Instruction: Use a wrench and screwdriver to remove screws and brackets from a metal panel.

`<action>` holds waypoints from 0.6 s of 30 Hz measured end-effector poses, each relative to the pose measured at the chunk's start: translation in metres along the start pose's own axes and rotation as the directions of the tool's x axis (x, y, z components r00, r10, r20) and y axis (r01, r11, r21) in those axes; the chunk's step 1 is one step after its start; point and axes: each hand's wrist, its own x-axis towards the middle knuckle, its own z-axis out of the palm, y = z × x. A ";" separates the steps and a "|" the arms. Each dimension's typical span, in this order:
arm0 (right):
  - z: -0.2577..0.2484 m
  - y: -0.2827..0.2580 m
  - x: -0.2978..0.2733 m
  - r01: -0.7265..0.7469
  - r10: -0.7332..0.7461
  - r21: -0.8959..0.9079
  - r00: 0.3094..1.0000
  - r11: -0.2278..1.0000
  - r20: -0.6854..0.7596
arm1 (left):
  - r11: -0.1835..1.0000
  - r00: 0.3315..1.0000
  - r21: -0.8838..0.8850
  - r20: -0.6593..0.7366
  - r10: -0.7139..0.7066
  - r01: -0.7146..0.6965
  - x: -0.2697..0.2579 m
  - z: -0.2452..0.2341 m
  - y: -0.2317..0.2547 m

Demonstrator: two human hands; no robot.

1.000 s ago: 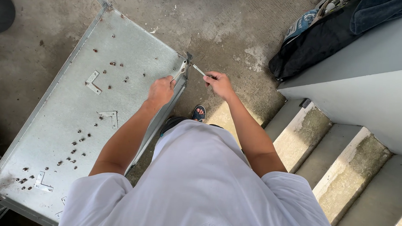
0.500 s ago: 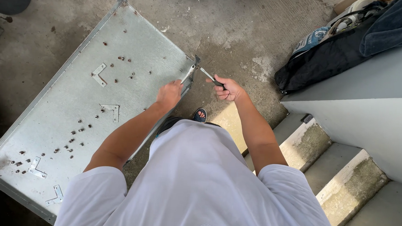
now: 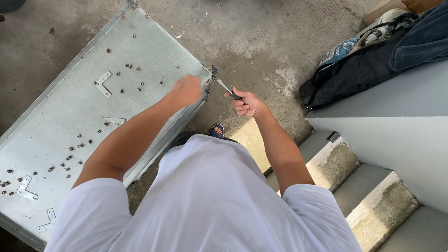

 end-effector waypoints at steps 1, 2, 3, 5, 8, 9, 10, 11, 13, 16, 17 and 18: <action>0.001 -0.002 0.000 0.002 -0.002 0.002 1.000 1.000 0.001 | 1.000 1.000 0.002 0.001 0.001 -0.001 0.006 -0.007 0.002; 0.003 -0.003 0.000 0.011 -0.013 -0.038 0.999 0.999 -0.037 | 0.999 0.998 0.027 0.058 -0.038 0.036 0.012 -0.014 0.004; 0.005 -0.004 -0.001 0.017 -0.024 -0.078 0.997 0.997 -0.077 | 0.996 0.990 0.051 0.115 -0.077 0.071 0.016 -0.020 0.006; 0.013 -0.004 -0.004 0.035 -0.052 -0.145 0.992 0.989 -0.118 | 0.997 0.993 0.030 0.093 -0.068 0.066 0.013 -0.007 0.002; 0.027 -0.002 -0.010 0.062 -0.126 -0.290 0.970 0.955 -0.207 | 0.999 0.999 -0.021 0.000 -0.039 0.039 -0.018 0.010 0.008; 0.032 -0.004 -0.010 0.080 -0.181 -0.366 0.951 0.927 -0.250 | 0.999 0.997 -0.042 -0.074 -0.014 0.011 -0.028 0.011 0.011; 0.033 -0.006 -0.008 0.083 -0.183 -0.368 0.951 0.926 -0.248 | 0.999 0.997 -0.040 -0.077 -0.013 0.010 -0.032 0.004 0.014; 0.034 -0.003 -0.008 0.089 -0.224 -0.412 0.930 0.907 -0.292 | 0.998 0.994 -0.061 -0.105 -0.019 0.012 -0.040 0.000 0.017; 0.037 0.004 -0.007 0.087 -0.262 -0.461 0.907 0.883 -0.331 | 0.996 0.990 -0.087 -0.137 -0.030 0.018 -0.051 0.001 0.018; 0.037 0.008 -0.003 0.074 -0.393 -0.647 0.844 0.759 -0.365 | 0.990 0.985 -0.136 -0.167 -0.051 0.029 -0.056 0.011 0.014; 0.033 0.014 0.001 0.118 -0.487 -0.725 0.810 0.679 -0.325 | 0.989 0.983 -0.147 -0.179 -0.041 0.014 -0.058 0.020 0.009; 0.027 0.020 0.005 0.155 -0.574 -0.793 0.771 0.589 -0.275 | 0.987 0.981 -0.158 -0.191 -0.030 0.000 -0.060 0.029 0.004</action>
